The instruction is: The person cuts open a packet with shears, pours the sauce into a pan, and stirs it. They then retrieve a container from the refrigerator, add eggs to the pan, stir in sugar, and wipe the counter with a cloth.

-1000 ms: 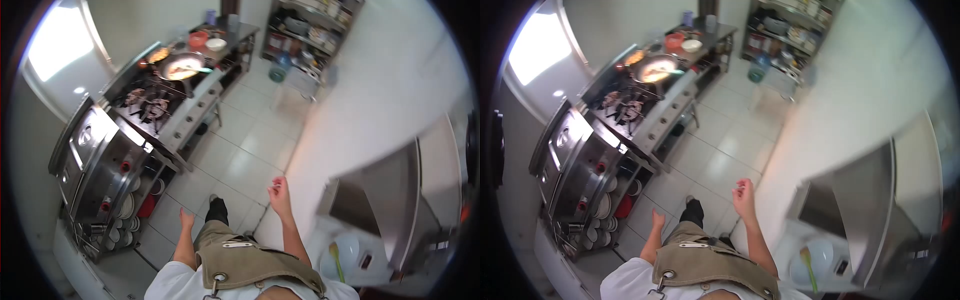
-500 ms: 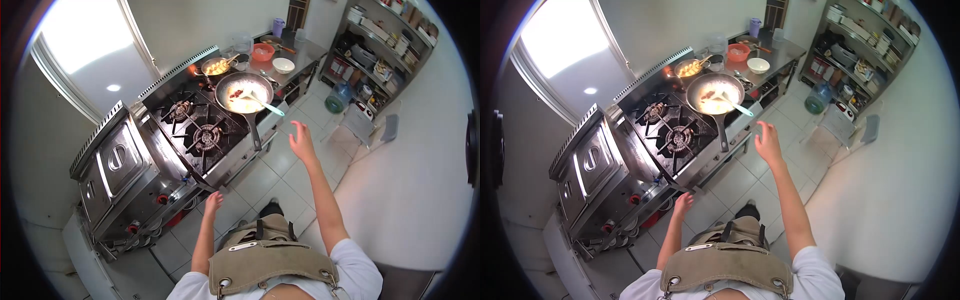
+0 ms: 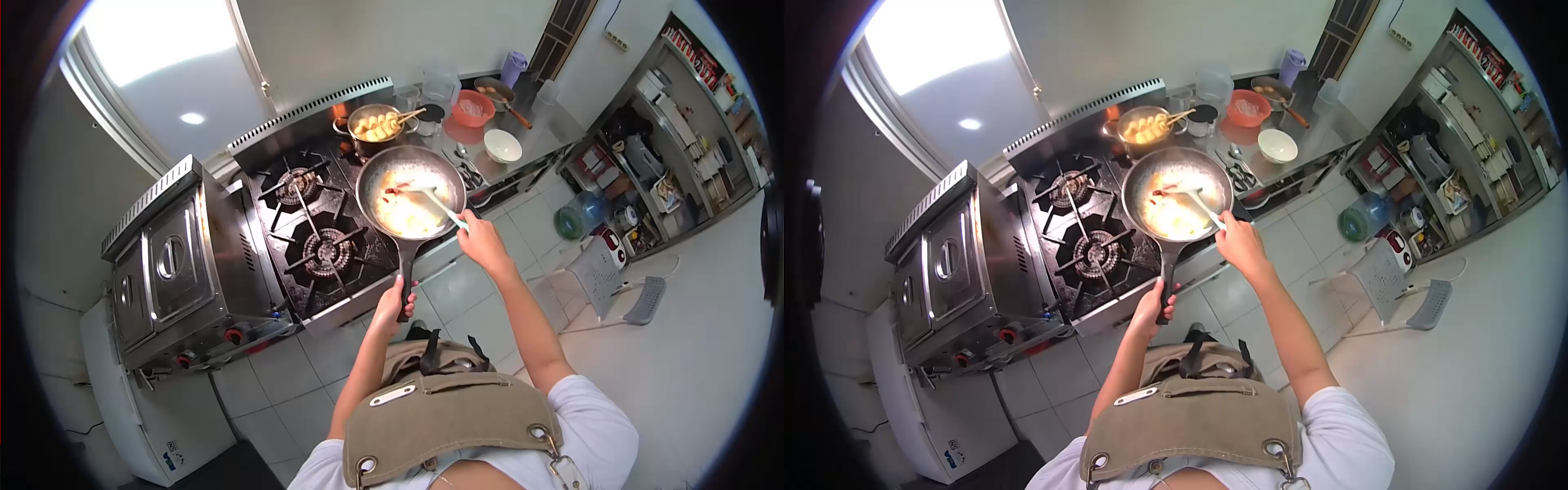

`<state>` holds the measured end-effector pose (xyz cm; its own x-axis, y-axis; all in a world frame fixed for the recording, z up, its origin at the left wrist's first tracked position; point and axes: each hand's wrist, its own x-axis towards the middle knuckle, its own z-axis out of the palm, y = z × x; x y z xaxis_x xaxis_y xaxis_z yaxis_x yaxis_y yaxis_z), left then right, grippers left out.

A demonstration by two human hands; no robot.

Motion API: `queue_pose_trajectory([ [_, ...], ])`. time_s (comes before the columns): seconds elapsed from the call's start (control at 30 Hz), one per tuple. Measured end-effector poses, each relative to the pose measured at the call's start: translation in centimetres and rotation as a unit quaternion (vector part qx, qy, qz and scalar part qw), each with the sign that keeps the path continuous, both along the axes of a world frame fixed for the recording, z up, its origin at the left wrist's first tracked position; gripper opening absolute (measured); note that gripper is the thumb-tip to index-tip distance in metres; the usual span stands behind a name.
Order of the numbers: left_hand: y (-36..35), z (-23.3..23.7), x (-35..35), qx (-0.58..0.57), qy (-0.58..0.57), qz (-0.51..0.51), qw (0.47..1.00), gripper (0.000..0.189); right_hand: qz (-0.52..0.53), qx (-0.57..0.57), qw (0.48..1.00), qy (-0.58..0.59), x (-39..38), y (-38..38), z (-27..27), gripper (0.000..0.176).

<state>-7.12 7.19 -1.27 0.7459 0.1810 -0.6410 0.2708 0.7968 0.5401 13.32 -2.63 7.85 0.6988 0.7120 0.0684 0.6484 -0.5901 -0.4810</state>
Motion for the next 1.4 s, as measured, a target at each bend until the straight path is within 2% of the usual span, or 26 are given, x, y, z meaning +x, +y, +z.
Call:
queue_pose_trajectory([
  [0.17,-0.6,0.6,0.1,0.035,0.016,0.030,0.999,0.056,0.004,-0.009,1.000,-0.008,0.5,2.0,-2.1,0.026],
  [0.23,-0.4,0.8,0.2,0.024,0.036,0.043,0.998,0.057,-0.017,-0.068,0.997,-0.023,-1.1,1.8,-0.8,0.026],
  [0.3,-0.2,0.7,0.2,0.022,0.034,0.042,0.998,0.057,-0.010,-0.081,0.996,-0.023,-1.2,0.5,-1.3,0.027],
  [0.37,-0.2,0.8,0.2,0.019,0.029,0.040,0.999,0.057,-0.003,-0.120,0.993,-0.017,-1.4,-1.1,0.5,0.026],
  [0.4,0.0,0.8,0.1,0.010,0.018,0.039,0.999,0.048,-0.002,-0.123,0.992,-0.016,-1.0,-1.8,1.4,0.026],
  [0.53,0.2,1.0,-0.1,0.022,0.021,0.028,0.999,0.048,0.000,-0.157,0.987,0.028,0.0,-3.0,7.3,0.025],
  [0.6,0.2,0.7,0.0,0.022,0.017,0.025,0.999,0.049,-0.012,-0.162,0.985,0.058,-0.1,-2.3,8.6,0.025],
  [0.87,-0.3,0.5,0.1,0.048,0.020,0.015,0.999,0.054,-0.015,-0.018,0.997,0.075,3.2,4.4,1.6,0.026],
  [0.93,-0.4,0.5,0.2,0.048,0.018,0.011,0.999,0.054,-0.011,0.019,0.999,0.026,3.6,6.7,-0.6,0.027],
  [1.07,-0.4,0.7,0.3,0.056,0.020,0.015,0.998,0.054,0.030,-0.012,0.999,0.010,1.7,8.1,-2.5,0.030],
  [1.2,-0.4,1.1,0.4,0.038,0.031,0.023,0.999,0.054,0.058,-0.050,0.997,0.017,-0.6,5.7,-1.9,0.028],
  [1.23,-0.3,1.1,0.4,0.032,0.038,0.025,0.998,0.054,0.059,-0.066,0.996,0.024,-0.9,4.9,-1.2,0.027],
  [1.27,-0.2,1.0,0.3,0.022,0.024,0.027,0.999,0.044,0.051,-0.086,0.995,0.029,-1.1,4.3,-0.2,0.027],
  [1.4,-0.2,1.0,0.2,0.021,0.019,0.025,0.999,0.045,0.057,-0.115,0.991,0.027,-0.2,1.5,3.5,0.025],
])
